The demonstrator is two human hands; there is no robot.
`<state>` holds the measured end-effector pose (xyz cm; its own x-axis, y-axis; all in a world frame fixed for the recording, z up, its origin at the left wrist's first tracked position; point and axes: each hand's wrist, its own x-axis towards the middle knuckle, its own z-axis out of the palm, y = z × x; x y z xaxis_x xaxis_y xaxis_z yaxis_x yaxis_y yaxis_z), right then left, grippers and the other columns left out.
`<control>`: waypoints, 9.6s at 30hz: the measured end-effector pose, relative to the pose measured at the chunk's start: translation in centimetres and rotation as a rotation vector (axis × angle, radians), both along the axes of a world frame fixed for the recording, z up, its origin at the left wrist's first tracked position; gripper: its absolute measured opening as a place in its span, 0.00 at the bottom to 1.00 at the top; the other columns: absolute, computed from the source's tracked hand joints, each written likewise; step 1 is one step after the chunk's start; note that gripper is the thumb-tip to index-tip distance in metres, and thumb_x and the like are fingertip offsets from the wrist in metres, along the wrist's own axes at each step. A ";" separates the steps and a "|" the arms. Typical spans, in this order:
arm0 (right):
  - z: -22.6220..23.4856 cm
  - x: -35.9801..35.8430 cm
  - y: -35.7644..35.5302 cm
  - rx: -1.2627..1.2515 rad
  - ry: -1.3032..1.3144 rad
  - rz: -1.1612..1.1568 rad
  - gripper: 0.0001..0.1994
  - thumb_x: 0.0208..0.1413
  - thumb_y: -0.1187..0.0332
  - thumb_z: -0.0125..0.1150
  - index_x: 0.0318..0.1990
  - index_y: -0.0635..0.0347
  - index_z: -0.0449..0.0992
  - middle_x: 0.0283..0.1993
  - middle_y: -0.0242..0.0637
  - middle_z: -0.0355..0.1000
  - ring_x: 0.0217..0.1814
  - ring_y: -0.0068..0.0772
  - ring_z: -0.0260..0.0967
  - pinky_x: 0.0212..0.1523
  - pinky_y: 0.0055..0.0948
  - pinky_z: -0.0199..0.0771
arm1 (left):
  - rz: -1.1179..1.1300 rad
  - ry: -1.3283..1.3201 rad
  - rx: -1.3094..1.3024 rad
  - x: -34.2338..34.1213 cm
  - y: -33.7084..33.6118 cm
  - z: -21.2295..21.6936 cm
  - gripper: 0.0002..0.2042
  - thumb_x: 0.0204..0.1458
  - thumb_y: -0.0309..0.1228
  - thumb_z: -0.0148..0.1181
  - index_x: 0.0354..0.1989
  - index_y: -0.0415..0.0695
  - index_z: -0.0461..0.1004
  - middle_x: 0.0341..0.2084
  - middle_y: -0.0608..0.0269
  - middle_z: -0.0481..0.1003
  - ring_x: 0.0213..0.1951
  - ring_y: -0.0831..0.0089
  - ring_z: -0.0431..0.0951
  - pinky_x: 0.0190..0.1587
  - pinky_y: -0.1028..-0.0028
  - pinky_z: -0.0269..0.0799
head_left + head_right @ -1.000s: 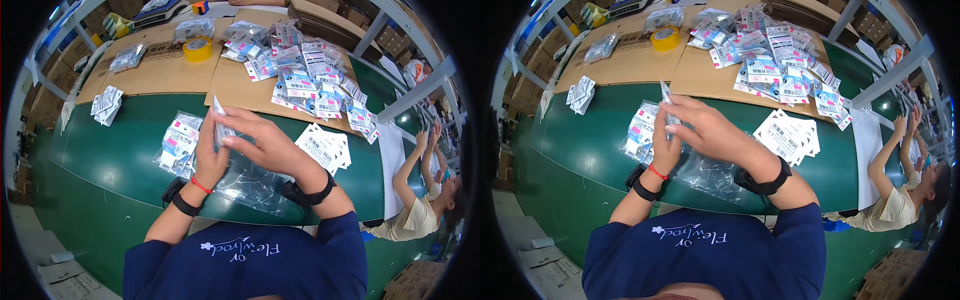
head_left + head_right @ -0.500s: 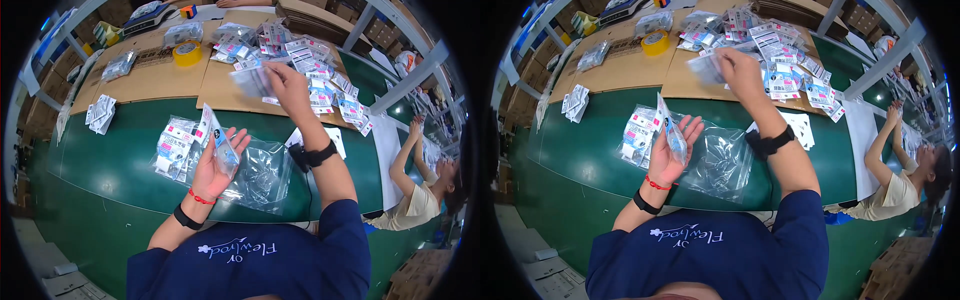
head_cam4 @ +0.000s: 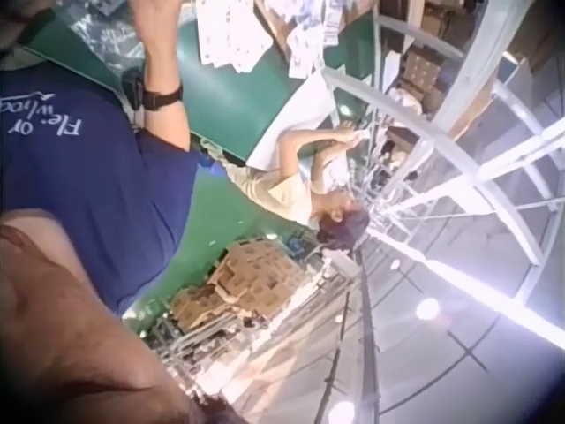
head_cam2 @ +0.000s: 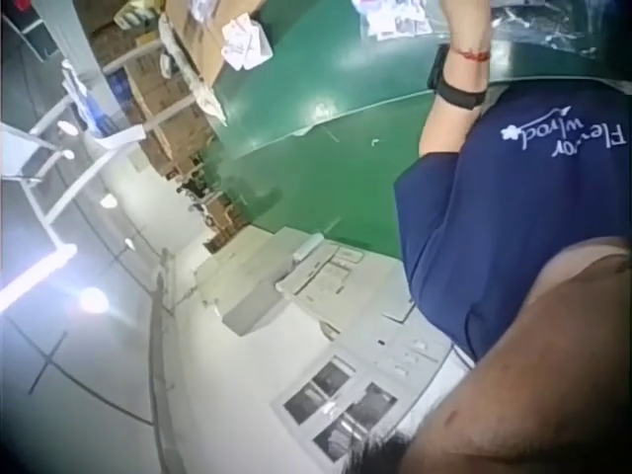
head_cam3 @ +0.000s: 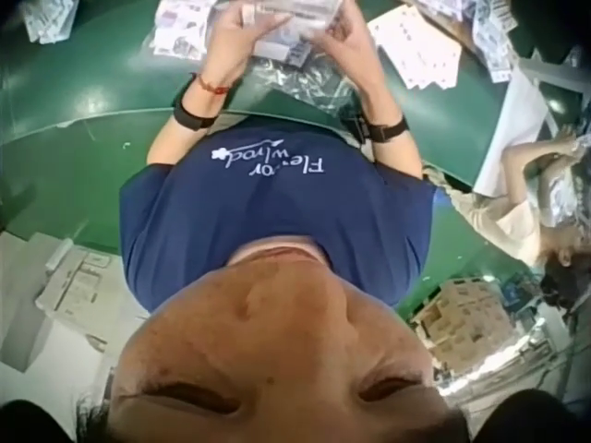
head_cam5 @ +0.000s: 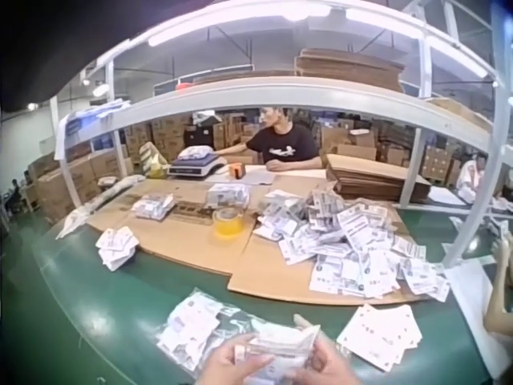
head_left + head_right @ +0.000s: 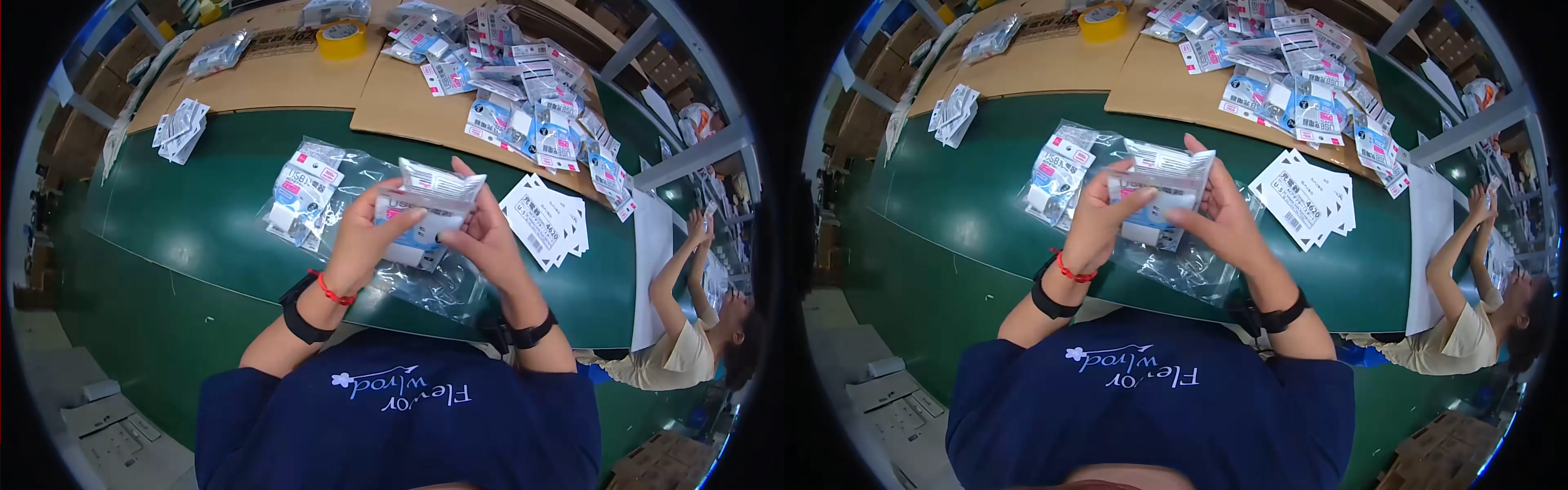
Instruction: The person packs USB chargers and a label into a plastic bag by hand, seals it, and repeats the process for a second bag.
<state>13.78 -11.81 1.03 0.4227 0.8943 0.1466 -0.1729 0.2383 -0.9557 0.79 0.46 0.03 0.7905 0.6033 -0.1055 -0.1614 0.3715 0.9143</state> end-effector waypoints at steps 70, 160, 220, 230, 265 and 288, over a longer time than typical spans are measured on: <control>-0.5 4.7 -5.2 -0.807 -0.604 0.353 0.22 0.57 0.62 0.60 0.55 0.64 0.69 0.48 0.33 0.71 0.47 0.22 0.65 0.49 0.21 0.65 | -0.023 -0.018 1.459 1.2 -4.8 -2.5 0.05 0.45 0.24 0.60 0.29 0.41 0.71 0.22 0.59 0.68 0.25 0.63 0.73 0.25 0.68 0.69; -1.3 6.4 3.3 -0.139 -0.839 -0.007 0.27 0.44 0.73 0.61 0.56 0.61 0.67 0.50 0.47 0.70 0.50 0.43 0.69 0.53 0.32 0.68 | -0.286 -0.095 -0.380 3.6 2.9 -2.9 0.22 0.59 0.39 0.54 0.57 0.40 0.62 0.55 0.56 0.65 0.59 0.64 0.64 0.58 0.66 0.64; 1.4 1.6 -0.3 -0.006 -1.231 -0.016 0.22 0.56 0.67 0.57 0.59 0.57 0.68 0.63 0.44 0.60 0.63 0.43 0.59 0.63 0.35 0.55 | -0.175 -0.076 -0.287 -0.6 -0.3 -1.0 0.21 0.56 0.33 0.58 0.57 0.43 0.63 0.51 0.63 0.70 0.52 0.76 0.71 0.54 0.72 0.66; 1.8 1.3 -1.7 -0.190 -0.314 -0.124 0.15 0.60 0.68 0.55 0.52 0.65 0.73 0.56 0.45 0.69 0.59 0.39 0.66 0.62 0.40 0.59 | 0.093 -0.044 0.462 -0.1 -0.4 -2.4 0.22 0.57 0.34 0.57 0.58 0.41 0.62 0.51 0.56 0.70 0.54 0.67 0.70 0.57 0.67 0.65; -2.3 12.2 8.9 -0.693 -0.967 -0.575 0.25 0.51 0.57 0.60 0.50 0.67 0.70 0.50 0.52 0.71 0.49 0.52 0.70 0.48 0.41 0.70 | -0.039 -0.424 -0.543 -4.1 3.5 -0.9 0.24 0.56 0.31 0.49 0.63 0.44 0.57 0.53 0.54 0.68 0.54 0.61 0.71 0.55 0.62 0.69; 1.2 -1.8 0.1 0.217 -1.657 0.038 0.27 0.45 0.69 0.64 0.57 0.51 0.71 0.61 0.41 0.64 0.69 0.49 0.53 0.65 0.59 0.47 | -0.068 -0.228 -0.139 -0.2 3.0 1.9 0.27 0.56 0.25 0.53 0.64 0.45 0.55 0.56 0.54 0.66 0.56 0.64 0.69 0.57 0.65 0.67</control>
